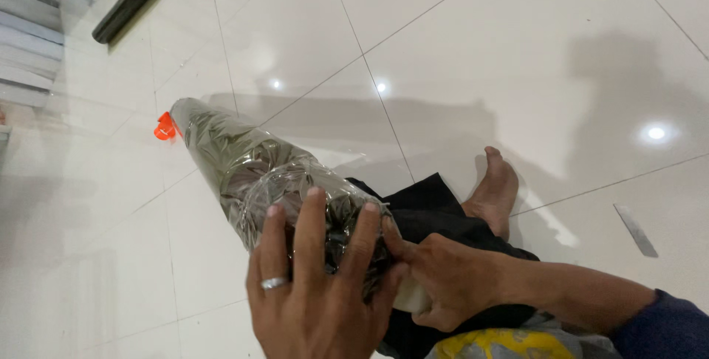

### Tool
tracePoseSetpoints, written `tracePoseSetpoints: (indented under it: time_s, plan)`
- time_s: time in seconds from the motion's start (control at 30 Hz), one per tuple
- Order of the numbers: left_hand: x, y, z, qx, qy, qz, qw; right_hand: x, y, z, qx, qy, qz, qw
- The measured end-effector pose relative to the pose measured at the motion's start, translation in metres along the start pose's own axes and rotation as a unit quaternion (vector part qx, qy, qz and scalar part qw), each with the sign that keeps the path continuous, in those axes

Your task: The person sits on the floor and secures a long cylindrical object wrapped in clear plastic using clear packing tape. They repeatedly pull tape from the roll, apply it to the ends of the package, and smooth it down to seal the plastic.

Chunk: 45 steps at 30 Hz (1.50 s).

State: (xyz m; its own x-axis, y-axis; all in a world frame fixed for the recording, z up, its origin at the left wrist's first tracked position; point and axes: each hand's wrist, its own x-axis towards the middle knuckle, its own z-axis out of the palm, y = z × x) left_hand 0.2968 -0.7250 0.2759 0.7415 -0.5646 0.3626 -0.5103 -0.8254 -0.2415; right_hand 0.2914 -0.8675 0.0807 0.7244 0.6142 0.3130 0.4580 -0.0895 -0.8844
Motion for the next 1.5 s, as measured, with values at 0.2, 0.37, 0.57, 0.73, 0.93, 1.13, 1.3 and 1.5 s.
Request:
tracePoseSetpoints:
  time_s: [0.2, 0.37, 0.57, 0.73, 0.93, 1.13, 1.3, 1.5]
  plan:
    - [-0.002, -0.022, -0.007, -0.022, -0.046, -0.019, 0.999, -0.007, 0.000, 0.000, 0.054, -0.008, 0.177, 0.983]
    - [-0.014, -0.033, 0.000, -0.013, -0.069, -0.019, 0.997, -0.006, 0.000, 0.005, 0.037, 0.160, -0.085, 0.983]
    - [-0.040, -0.037, 0.006, -0.023, -0.028, -0.050, 0.998, 0.012, 0.000, 0.011, 0.100, 0.103, 0.029, 0.989]
    - [-0.049, -0.050, 0.006, -0.094, -0.053, -0.032, 0.994, 0.030, 0.001, 0.008, 0.115, 0.067, 0.038, 0.990]
    - [-0.062, -0.042, 0.023, -0.307, 0.043, -0.068, 0.948, 0.035, -0.004, -0.001, -0.059, -0.069, -0.048, 0.995]
    - [-0.082, 0.007, 0.060, -0.421, 0.274, -0.133, 0.855, 0.032, -0.015, -0.004, 0.017, 0.032, -0.128, 0.991]
    - [-0.086, 0.034, 0.105, -0.393, 0.402, -0.244, 0.790, 0.032, -0.024, 0.001, -0.034, -0.003, -0.099, 0.995]
    - [-0.102, 0.043, 0.125, -0.350, 0.456, -0.283, 0.768, 0.031, -0.024, 0.006, -0.003, 0.025, -0.156, 0.987]
